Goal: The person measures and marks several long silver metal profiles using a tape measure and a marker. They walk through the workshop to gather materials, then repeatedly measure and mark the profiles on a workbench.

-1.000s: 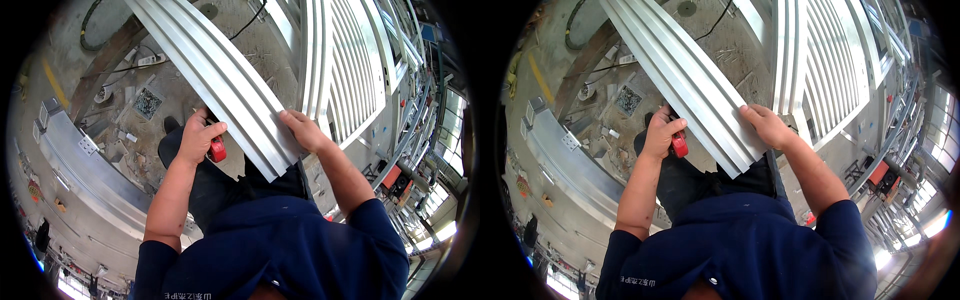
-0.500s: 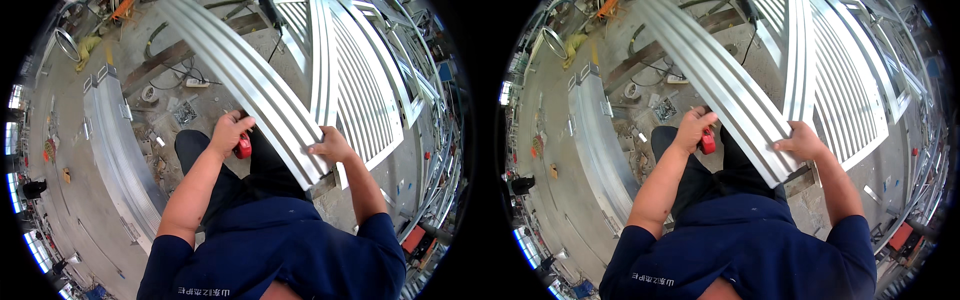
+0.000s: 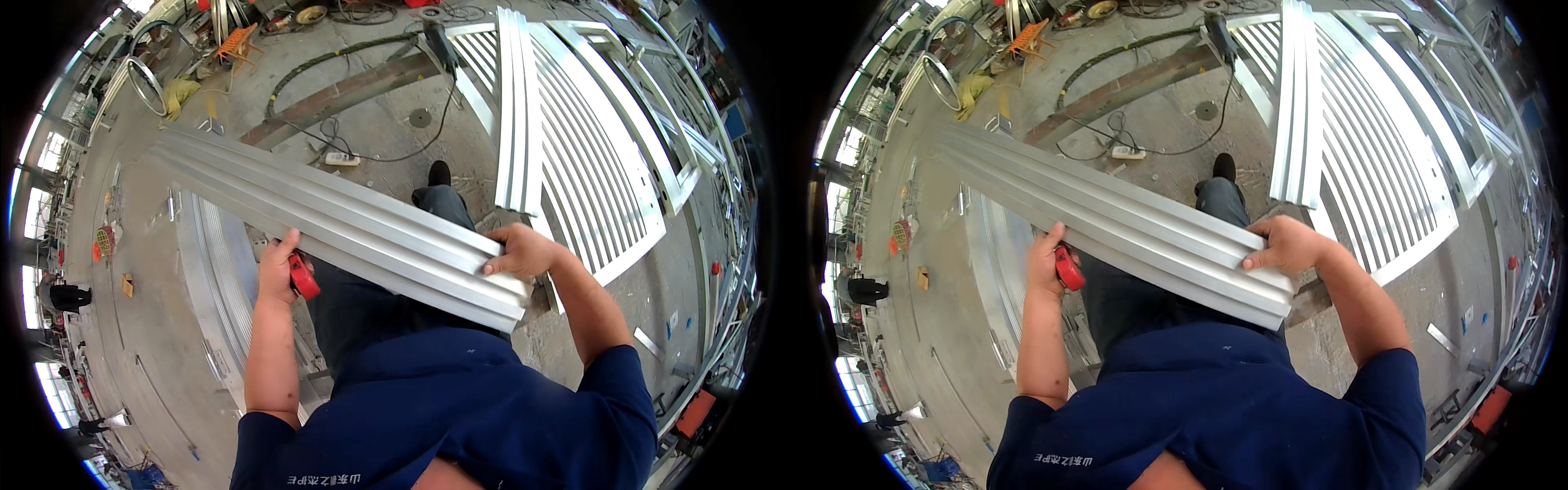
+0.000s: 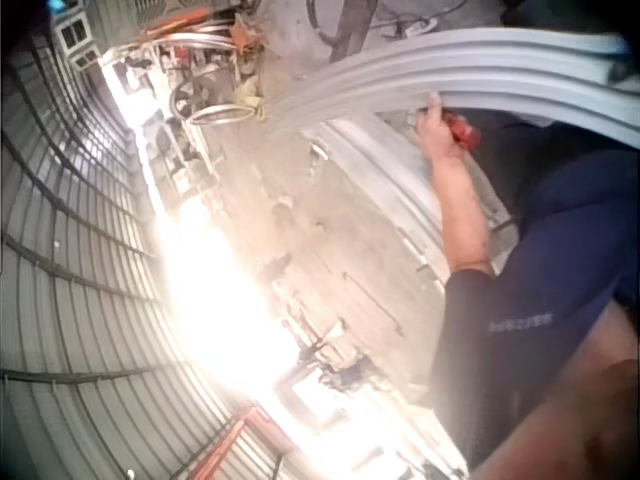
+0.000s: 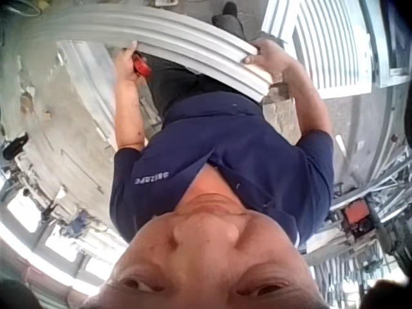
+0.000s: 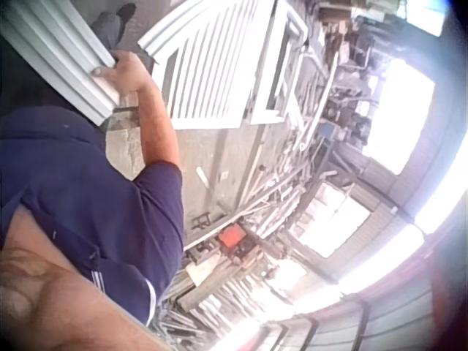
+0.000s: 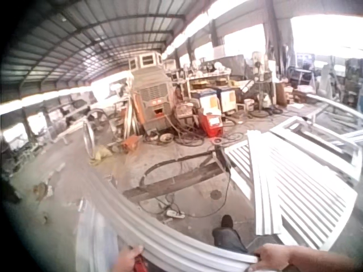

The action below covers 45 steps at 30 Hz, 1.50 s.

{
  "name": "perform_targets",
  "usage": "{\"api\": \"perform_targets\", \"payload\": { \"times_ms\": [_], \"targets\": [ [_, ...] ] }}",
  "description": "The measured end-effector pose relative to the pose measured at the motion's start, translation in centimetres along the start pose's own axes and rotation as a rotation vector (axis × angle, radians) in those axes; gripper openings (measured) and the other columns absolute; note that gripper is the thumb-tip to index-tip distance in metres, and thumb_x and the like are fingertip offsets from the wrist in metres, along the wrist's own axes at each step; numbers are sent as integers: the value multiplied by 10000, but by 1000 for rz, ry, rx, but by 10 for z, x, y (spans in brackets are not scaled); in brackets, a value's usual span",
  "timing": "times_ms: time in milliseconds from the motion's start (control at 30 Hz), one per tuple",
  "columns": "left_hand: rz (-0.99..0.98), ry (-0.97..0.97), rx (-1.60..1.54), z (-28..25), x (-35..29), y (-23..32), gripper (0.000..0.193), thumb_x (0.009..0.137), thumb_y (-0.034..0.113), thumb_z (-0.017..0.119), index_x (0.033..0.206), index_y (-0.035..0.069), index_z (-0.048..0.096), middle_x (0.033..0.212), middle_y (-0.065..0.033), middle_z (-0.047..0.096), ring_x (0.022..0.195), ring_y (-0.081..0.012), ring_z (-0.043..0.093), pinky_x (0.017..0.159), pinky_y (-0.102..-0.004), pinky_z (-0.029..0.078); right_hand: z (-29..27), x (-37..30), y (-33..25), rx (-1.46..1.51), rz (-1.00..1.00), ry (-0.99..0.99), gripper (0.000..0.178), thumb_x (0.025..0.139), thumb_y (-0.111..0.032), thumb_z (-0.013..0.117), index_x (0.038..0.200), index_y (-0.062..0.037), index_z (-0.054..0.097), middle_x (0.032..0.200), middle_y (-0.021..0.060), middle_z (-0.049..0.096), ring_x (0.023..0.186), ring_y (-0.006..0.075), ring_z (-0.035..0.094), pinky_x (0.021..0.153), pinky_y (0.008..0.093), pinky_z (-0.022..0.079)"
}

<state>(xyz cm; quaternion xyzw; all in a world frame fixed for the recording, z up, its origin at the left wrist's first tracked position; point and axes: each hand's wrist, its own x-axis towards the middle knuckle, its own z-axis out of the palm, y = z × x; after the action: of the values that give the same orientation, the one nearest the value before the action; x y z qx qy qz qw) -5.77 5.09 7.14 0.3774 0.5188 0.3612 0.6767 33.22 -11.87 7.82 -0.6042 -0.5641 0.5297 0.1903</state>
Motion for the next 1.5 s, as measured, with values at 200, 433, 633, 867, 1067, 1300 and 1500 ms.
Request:
{"api": "perform_targets", "payload": {
  "times_ms": [200, 433, 633, 867, 1067, 1300, 1500],
  "targets": [
    [-42, -134, 77, 26, 65, -12, 410, 888, 253, 699, 1147, -37, 569, 943, -75, 644, 758, -164, 621, 682, -299, 508, 16, 32, 17, 154, 101, 61, 639, 824, -492, 735, 1140, 57, 649, 980, 176, 707, 943, 214, 666, 857, 335, 498],
    [-197, -332, 11, 83, 118, -68, 370, 916, 185, 659, 1140, -95, 567, 1067, -139, 656, 898, -188, 639, 807, -339, 519, 48, 57, 13, 286, 273, 313, 596, 856, -468, 698, 1095, 77, 664, 900, 183, 714, 822, 238, 697, 776, 353, 529],
    [-290, -395, 86, 106, 132, -94, 328, 926, 162, 627, 1126, -92, 575, 993, -129, 666, 845, -194, 648, 774, -338, 528, 75, 84, 29, 329, 371, 474, 570, 872, -455, 659, 1050, 87, 664, 875, 227, 703, 816, 303, 703, 777, 391, 532],
    [-295, -390, 274, 101, 133, -124, 232, 919, 230, 641, 948, 0, 659, 830, -34, 651, 675, -108, 529, 627, -258, 434, 61, 85, 40, -23, 486, 427, 640, 876, -507, 611, 1120, 85, 604, 1054, 289, 658, 1019, 416, 637, 890, 451, 496],
    [-120, -406, 312, 90, 85, -73, 311, 934, 342, 638, 875, 37, 642, 818, -19, 641, 712, -84, 537, 657, -254, 446, 52, 67, 33, -408, 138, 798, 506, 832, -346, 710, 1166, 15, 588, 1101, 199, 585, 1017, 369, 597, 885, 457, 491],
    [-204, -980, 471, 136, 15, -30, 306, 935, 304, 628, 892, 1, 629, 743, -26, 627, 564, -78, 561, 515, -234, 456, 43, 64, -38, -24, -410, 173, 658, 799, -17, 643, 1417, -142, 456, 979, 158, 662, 835, 357, 636, 743, 403, 523],
    [-253, -993, 710, 144, -5, -35, 351, 889, 334, 709, 873, -12, 655, 712, -26, 619, 611, -97, 585, 556, -257, 479, 48, 46, -32, -194, -340, 87, 598, 763, -91, 680, 1336, -67, 509, 990, 149, 673, 861, 354, 650, 732, 423, 525]
  ]
}}
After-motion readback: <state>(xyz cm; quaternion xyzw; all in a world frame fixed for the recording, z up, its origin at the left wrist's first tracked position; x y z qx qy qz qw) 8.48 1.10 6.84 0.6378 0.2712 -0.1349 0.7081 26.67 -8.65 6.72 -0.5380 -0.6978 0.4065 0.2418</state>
